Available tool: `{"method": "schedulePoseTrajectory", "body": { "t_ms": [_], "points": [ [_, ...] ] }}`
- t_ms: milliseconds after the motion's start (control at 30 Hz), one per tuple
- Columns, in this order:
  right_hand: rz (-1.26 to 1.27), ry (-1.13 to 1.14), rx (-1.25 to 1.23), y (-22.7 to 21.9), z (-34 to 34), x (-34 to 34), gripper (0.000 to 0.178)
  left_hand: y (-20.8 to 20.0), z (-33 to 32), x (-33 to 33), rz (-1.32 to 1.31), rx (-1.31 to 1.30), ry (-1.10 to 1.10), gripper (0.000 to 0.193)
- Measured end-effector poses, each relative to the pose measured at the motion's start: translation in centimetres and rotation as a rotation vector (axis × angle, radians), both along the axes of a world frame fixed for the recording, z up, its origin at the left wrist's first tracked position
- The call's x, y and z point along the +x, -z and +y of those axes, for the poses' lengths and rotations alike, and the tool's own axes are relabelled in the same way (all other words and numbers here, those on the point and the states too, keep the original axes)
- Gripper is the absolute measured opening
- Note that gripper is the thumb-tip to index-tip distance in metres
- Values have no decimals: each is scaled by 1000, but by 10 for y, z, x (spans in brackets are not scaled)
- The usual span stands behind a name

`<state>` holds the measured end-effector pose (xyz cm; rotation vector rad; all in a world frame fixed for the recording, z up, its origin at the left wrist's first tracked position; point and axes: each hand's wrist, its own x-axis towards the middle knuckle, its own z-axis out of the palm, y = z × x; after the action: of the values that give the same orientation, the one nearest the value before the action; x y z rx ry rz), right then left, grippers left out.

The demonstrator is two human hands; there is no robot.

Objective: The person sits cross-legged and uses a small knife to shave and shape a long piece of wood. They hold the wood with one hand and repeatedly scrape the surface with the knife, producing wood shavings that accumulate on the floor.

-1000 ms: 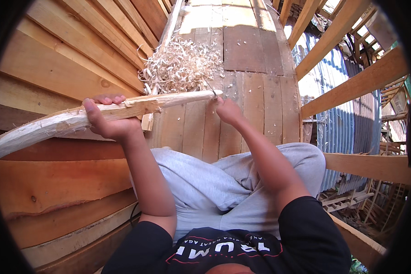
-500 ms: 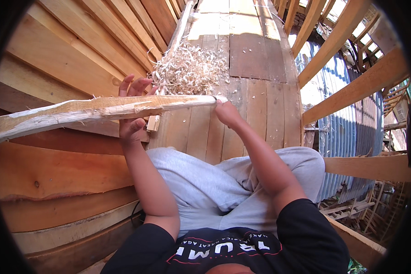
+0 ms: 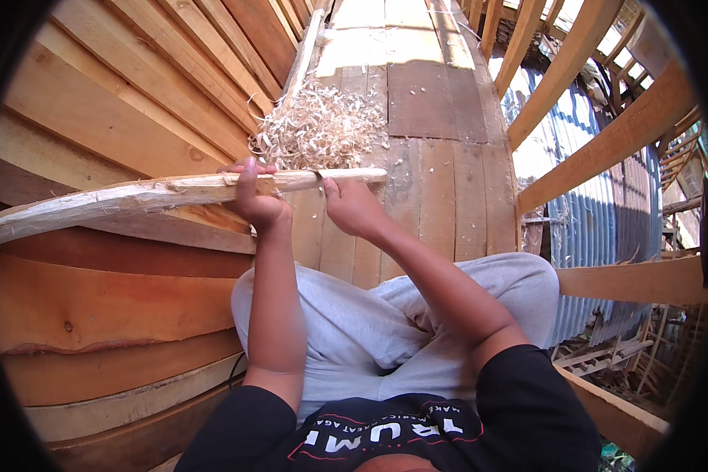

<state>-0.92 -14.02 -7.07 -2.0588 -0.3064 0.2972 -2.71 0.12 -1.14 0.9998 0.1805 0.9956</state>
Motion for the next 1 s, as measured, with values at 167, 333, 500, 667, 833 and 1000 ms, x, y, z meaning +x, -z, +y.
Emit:
{"method": "schedulePoseTrajectory", "body": {
  "t_ms": [167,333,500,667,833,1000],
  "points": [
    [112,-24,24,20,-21,14,56,-6,-8,4,7,-5,-68,14],
    [11,34,-100,21,-15,6,55,-10,-8,3,25,-37,-128,14],
    [99,-16,-223,13,-20,7,51,-9,-5,0,47,-17,-126,14],
    [307,52,-271,53,-66,24,54,-7,-2,6,32,-19,-126,14],
    [23,-95,-36,-9,-8,-2,49,-3,-1,4,78,-3,-174,13],
    [208,-18,-228,41,-34,28,49,-12,-12,3,30,-22,-177,12]
  ]
}}
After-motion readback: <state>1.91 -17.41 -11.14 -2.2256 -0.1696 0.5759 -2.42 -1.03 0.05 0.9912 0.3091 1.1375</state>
